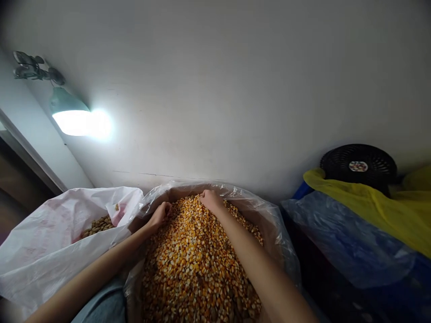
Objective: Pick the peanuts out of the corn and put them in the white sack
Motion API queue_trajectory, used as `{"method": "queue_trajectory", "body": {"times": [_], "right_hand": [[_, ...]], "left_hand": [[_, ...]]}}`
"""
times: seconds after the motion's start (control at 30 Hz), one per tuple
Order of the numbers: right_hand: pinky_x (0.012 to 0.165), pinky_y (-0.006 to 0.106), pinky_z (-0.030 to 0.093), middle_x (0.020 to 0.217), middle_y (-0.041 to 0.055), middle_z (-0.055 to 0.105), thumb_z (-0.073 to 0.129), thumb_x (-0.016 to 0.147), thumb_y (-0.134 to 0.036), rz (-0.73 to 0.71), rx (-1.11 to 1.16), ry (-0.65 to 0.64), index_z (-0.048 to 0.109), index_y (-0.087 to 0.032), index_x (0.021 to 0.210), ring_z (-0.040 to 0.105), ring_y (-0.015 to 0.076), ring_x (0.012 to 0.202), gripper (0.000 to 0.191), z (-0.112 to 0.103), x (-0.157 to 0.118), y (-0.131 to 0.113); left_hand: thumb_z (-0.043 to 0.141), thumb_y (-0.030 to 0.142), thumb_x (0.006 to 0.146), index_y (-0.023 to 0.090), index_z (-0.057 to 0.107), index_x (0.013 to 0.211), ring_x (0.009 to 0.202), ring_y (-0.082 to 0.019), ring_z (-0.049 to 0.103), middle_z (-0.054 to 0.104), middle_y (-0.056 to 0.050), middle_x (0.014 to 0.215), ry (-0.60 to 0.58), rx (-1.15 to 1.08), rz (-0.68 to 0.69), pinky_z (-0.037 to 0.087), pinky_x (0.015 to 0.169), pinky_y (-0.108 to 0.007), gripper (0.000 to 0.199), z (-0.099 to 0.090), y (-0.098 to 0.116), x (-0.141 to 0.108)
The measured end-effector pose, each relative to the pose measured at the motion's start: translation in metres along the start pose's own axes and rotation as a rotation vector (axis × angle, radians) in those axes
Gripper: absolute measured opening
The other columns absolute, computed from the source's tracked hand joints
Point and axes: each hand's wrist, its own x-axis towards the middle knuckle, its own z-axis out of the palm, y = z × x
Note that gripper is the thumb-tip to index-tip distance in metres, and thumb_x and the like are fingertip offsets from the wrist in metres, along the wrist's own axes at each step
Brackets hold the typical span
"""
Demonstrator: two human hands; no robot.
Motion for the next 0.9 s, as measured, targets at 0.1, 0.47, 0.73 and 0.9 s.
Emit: {"method": "queue_trajectory", "body": {"times": [0.1,0.47,0.73,0.9], "right_hand": [[0.053,0.028,0.034,0.075,0.0117,0.06,0.047,0.073,-0.033,-0.054,-0.093,-0.05,0.059,-0.016,0.074,0.054,0.021,0.066,0.02,0.005,0.001,0.002],[0.05,0.022,0.033,0.071,0.0037,0.058,0.05,0.072,-0.028,-0.115,-0.081,-0.061,0.054,-0.019,0.08,0.051,0.0134,0.059,0.013,0.009,-0.006,0.004],[0.033,0.016,0.019,0.053,-0.0042,0.04,0.041,0.07,-0.032,0.147,1.217,-0.158,0.04,-0.017,0.063,0.028,0.004,0.036,0.017,-0.012,-0.002,0.008],[0.031,0.014,0.018,0.05,-0.0047,0.037,0.035,0.069,-0.025,0.137,1.598,-0.178,0.038,-0.017,0.064,0.028,0.004,0.036,0.01,-0.039,-0.009,0.021]], "left_hand": [[0.009,0.045,0.081,0.016,0.043,0.063,0.051,-0.013,0.044,0.044,0.0,0.051,0.094,0.016,-0.003,0.035,0.05,-0.026,0.048,-0.002,0.0,-0.002],[0.041,0.033,0.075,0.021,0.054,0.095,0.083,-0.019,0.056,0.061,-0.003,0.093,-0.097,0.379,0.253,0.04,0.073,-0.028,0.026,-0.009,-0.008,-0.009],[0.048,0.04,0.07,0.019,0.049,0.077,0.054,-0.009,0.046,0.051,0.002,0.066,-0.037,-0.19,0.087,0.037,0.048,-0.02,0.023,-0.008,0.0,-0.009],[0.043,0.037,0.073,0.02,0.035,0.071,0.032,-0.003,0.02,0.029,0.008,0.05,-0.19,-0.984,-0.193,0.013,0.029,-0.014,0.018,-0.012,0.008,-0.008]]}}
